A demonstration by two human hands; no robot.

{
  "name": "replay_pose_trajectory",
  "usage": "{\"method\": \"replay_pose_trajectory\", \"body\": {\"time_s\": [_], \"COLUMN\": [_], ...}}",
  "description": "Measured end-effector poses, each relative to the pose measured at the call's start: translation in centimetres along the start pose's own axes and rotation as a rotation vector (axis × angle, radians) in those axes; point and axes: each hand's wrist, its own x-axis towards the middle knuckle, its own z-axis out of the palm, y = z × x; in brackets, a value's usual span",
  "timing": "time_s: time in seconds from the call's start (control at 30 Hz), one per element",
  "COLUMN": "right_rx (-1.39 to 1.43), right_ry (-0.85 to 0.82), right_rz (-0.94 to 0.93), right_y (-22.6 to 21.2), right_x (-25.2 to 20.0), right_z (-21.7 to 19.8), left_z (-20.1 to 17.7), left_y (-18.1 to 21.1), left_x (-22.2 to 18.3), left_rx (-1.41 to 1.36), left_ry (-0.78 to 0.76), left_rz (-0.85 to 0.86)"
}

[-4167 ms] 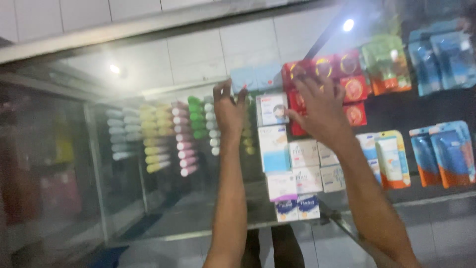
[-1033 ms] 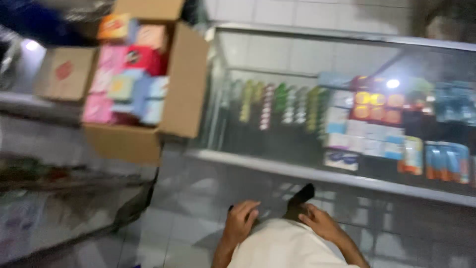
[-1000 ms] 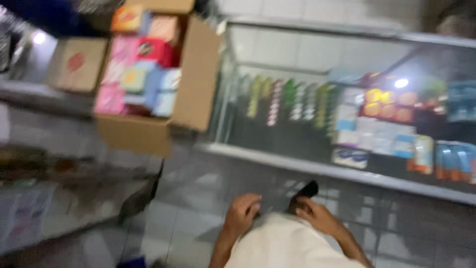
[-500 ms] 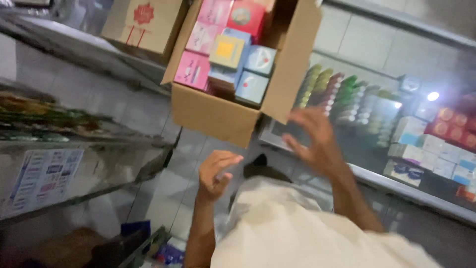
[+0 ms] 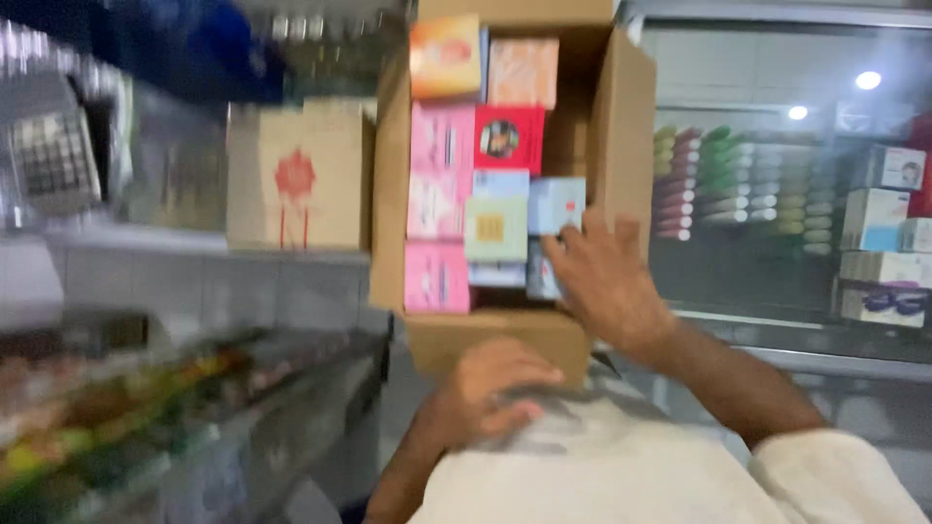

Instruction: The person repeatedly takes small, light-blue boxes from a cardboard carton and places them onto a glass display counter. The person arranges the boxes in neat rows alongside other products, including bottles and red packages.

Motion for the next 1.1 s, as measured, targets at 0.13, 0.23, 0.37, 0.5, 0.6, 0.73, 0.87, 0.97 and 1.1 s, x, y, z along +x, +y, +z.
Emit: {"method": "replay_pose_trajectory", "body": {"time_s": [0.13,0.23,0.37,0.5,0.6,0.73,0.87,0.97,1.1], "right_rx": [0.017,-0.002,0.398,0.715,0.716,0.709,0.722,0.795,0.853], "right_ry": [0.063,0.09,0.309,0.451,0.553,0.72,0.758,0.685,0.525], "right_rz": [0.072,0.14,0.305,0.44,0.55,0.754,0.837,0.783,0.834], "right_y": [-0.6,0.4,0.6,-1.1,-3.8,-6.8,-7.7,-8.0,-9.0], "right_x": [-0.7,-1.7,-6.5,-12.1,-15.3,-19.7,-27.3,-33.7,-39.1], "right_z": [-1.6,-4.8,-5.1,-5.4,-4.5,-1.6,3.6,7.5,14.4], "left_z": [-3.9,-5.3,-4.6,-2.0,2.1,9.2,17.9,24.1,33.1], "left_y": [-0.4,-1.8,-2.6,-0.6,0.6,1.0,-1.2,-0.6,-3.9], "left_x": [3.4,5.1,4.9,5.3,4.3,1.5,-2.2,-4.3,-7.5], "left_rx": [-0.237,-0.31,-0.227,-0.195,-0.449,-0.213,-0.377,-0.5,-0.53], "left_ry": [-0.352,-0.475,-0.44,-0.402,-0.451,-0.388,-0.319,-0.351,-0.344], "left_rz": [0.038,0.11,-0.049,-0.246,-0.283,-0.365,-0.337,-0.434,-0.578]}}
